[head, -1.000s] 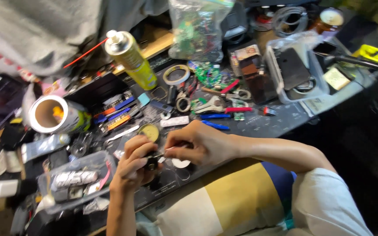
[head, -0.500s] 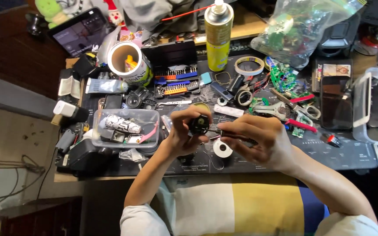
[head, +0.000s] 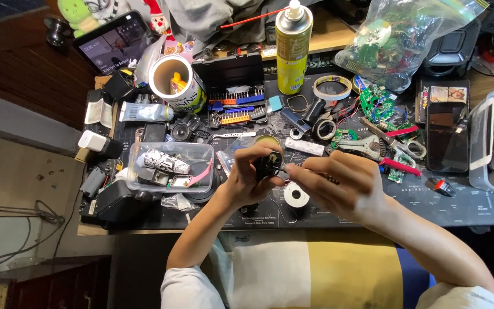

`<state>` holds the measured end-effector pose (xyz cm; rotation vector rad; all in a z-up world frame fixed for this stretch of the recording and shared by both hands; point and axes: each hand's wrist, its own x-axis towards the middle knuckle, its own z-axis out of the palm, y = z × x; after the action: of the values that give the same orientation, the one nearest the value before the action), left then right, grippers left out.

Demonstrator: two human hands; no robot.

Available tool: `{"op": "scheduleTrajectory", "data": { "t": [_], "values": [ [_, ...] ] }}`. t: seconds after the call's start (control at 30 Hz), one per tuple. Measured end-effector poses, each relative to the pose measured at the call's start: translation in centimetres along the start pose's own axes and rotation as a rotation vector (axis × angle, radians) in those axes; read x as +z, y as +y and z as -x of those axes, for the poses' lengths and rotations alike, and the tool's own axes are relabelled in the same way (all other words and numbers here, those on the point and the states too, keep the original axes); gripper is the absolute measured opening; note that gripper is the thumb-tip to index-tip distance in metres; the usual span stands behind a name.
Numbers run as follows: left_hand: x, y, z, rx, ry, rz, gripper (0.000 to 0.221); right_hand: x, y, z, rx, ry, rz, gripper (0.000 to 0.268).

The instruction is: Assembling or repairing a small electronic component using a screwdriver on a cluttered workbench.

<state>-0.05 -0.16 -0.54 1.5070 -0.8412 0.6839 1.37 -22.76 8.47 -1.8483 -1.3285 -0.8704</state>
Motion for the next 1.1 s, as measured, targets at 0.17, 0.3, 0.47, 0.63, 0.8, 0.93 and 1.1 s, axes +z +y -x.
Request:
{"op": "scheduleTrajectory", "data": {
  "t": [0.17,0.3,0.47,0.63,0.8,0.93,1.1],
  "values": [
    [0.5,0.2,0.8,-0.032,0.02,-0.114,0.049,0.3,-0.4,-0.1,0.021,0.022,-0.015,0.018],
    [1.2,0.7,0.8,-0.078,0.044,-0.271,0.051,0.2,-0.8,0.6,0.503,-0.072,-0.422,0.024],
    [1.1,1.5,-0.1,-0.162,0.061,-0.295,0.05,0.6,-0.3,1.8,0.58,-0.086,-0.399,0.027],
    [1.1,2.4,-0.6,-0.235,0.057,-0.338,0.05,1.4,0.5,2.9,0.604,-0.089,-0.356,0.019],
    [1.5,1.8,0.4,-0.242,0.047,-0.345,0.049,0.6,0.9,1.2,0.557,-0.131,-0.382,0.02],
    [1.5,1.7,0.9,-0.244,0.028,-0.375,0.049,1.1,1.6,1.9,0.49,-0.179,-0.361,0.014],
    [1.4,1.2,1.6,-0.237,0.038,-0.394,0.048,1.4,1.4,1.4,0.496,-0.168,-0.369,0.018]
  ]
}}
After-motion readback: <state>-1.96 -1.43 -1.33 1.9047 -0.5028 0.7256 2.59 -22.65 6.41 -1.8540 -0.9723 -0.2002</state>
